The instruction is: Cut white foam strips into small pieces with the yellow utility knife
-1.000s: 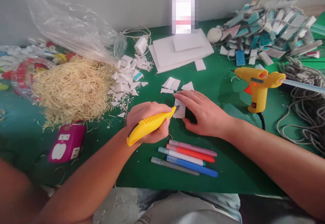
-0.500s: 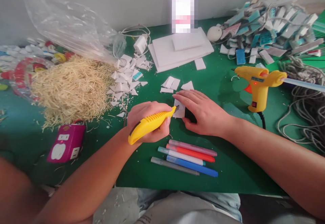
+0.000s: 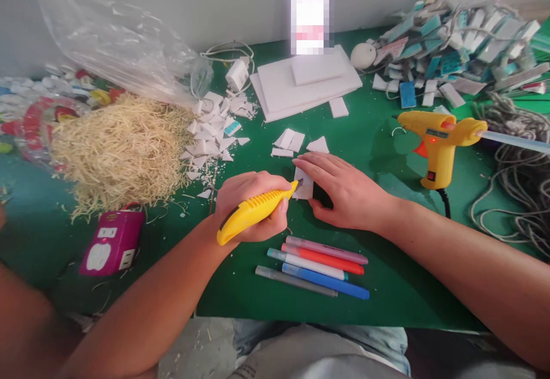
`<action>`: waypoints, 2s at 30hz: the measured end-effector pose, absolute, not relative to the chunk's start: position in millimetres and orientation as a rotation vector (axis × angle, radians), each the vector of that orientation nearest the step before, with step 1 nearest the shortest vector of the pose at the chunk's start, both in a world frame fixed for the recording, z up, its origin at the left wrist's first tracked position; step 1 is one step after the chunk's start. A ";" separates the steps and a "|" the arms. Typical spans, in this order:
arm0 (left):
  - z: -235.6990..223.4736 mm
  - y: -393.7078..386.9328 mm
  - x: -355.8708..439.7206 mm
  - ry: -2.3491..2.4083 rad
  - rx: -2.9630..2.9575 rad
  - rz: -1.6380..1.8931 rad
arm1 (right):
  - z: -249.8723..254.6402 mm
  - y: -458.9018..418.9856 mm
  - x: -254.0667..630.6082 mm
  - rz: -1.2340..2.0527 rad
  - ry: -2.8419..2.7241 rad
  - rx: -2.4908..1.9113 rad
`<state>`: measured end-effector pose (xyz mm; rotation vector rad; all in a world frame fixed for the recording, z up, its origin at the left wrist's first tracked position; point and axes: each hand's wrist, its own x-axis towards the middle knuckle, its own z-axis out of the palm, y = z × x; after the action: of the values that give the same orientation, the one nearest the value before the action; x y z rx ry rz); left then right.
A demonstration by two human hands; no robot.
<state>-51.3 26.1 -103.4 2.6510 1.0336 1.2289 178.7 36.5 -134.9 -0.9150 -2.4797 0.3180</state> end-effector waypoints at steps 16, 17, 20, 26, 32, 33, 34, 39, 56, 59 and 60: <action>-104.1 26.4 -52.4 0.974 2.645 1.262 | -135.5 36.5 179.4 0.326 -2.484 -0.907; -103.8 26.6 -52.5 0.965 2.643 1.267 | -135.2 36.4 179.2 0.324 -2.482 -0.911; -102.7 26.8 -52.3 0.957 2.638 1.288 | -134.0 36.0 178.9 0.335 -2.483 -0.919; -101.3 26.0 -54.9 0.900 2.646 1.402 | -132.7 36.2 179.5 0.369 -2.492 -0.918; -102.4 27.8 -54.9 0.911 2.642 1.471 | -132.8 36.5 178.1 0.295 -2.495 -0.906; -102.9 28.3 -54.2 0.903 2.642 1.486 | -132.8 36.6 178.1 0.291 -2.497 -0.906; -103.2 28.8 -53.6 0.899 2.644 1.490 | -132.7 36.5 178.2 0.291 -2.497 -0.912; -101.7 28.9 -53.4 0.932 2.666 1.482 | -129.8 35.6 179.2 0.292 -2.506 -1.008; -120.7 24.4 -62.9 1.301 2.361 1.655 | -122.8 27.6 175.8 0.110 -2.480 -1.139; -120.5 23.4 -62.3 1.315 2.338 1.624 | -124.2 27.9 173.9 0.127 -2.479 -1.190; -120.6 22.9 -62.3 1.328 2.344 1.616 | -124.7 28.5 173.7 0.140 -2.474 -1.192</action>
<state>-62.3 22.9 -120.6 2.3438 1.3278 1.6165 173.7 28.5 -124.7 -1.1922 -2.4743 0.1398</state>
